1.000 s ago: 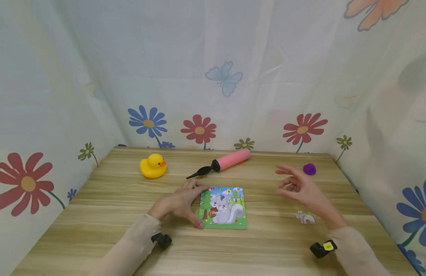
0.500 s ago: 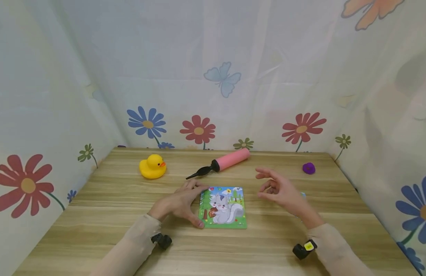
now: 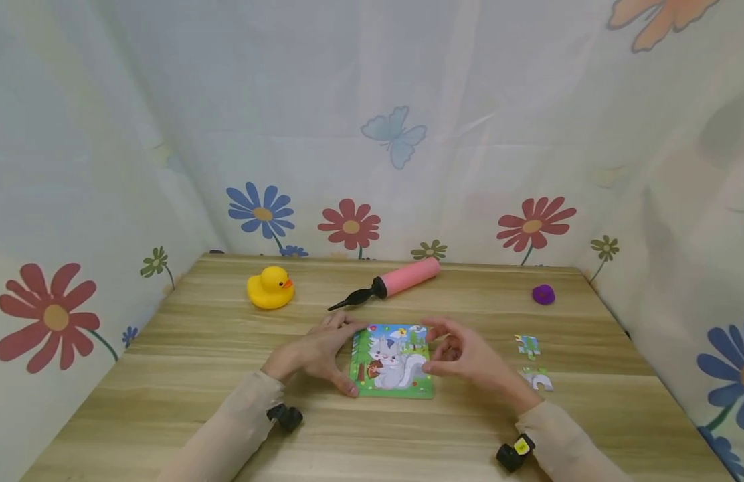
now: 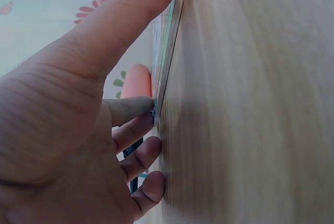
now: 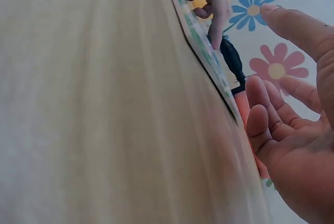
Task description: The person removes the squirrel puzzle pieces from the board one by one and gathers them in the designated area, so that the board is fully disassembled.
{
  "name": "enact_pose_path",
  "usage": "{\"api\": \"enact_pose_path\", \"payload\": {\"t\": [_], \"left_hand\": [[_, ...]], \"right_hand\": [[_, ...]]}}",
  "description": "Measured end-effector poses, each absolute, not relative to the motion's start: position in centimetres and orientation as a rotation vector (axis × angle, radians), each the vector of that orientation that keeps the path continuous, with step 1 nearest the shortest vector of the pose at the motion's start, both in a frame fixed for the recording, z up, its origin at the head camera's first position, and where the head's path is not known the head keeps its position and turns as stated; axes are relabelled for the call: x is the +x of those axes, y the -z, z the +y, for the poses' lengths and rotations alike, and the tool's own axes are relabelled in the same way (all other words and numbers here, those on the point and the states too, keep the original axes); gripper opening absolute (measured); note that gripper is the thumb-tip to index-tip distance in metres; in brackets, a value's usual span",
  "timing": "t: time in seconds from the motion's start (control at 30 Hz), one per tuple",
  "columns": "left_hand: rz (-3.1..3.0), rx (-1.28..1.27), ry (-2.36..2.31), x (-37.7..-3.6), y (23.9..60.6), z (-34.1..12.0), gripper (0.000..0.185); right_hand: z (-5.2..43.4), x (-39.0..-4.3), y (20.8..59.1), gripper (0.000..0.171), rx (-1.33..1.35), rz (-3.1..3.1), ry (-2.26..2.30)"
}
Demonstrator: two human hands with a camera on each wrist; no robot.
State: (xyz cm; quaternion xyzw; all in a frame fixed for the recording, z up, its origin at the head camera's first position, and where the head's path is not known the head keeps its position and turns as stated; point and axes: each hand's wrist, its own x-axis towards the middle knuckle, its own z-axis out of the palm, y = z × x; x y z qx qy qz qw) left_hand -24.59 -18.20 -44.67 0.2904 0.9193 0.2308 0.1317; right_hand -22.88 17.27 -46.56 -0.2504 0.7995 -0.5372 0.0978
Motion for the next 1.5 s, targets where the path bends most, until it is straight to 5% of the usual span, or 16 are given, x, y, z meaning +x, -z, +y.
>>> {"api": "enact_pose_path", "payload": {"t": [0.5,1.07,1.5], "left_hand": [[2.670,0.836,-0.656,-24.6,44.6,-18.1,0.126],[2.665,0.832,-0.644,-24.7,44.7,-18.3,0.127],[2.656,0.795,-0.655,-24.8,44.5,-18.0,0.126]], "right_hand": [[16.3,-22.3,47.6,0.079,-0.806,2.360,1.450],[15.8,-22.2,48.2,0.050,-0.877,2.542,1.211],[15.7,-22.1,47.8,0.053,-0.891,2.513,1.229]]}}
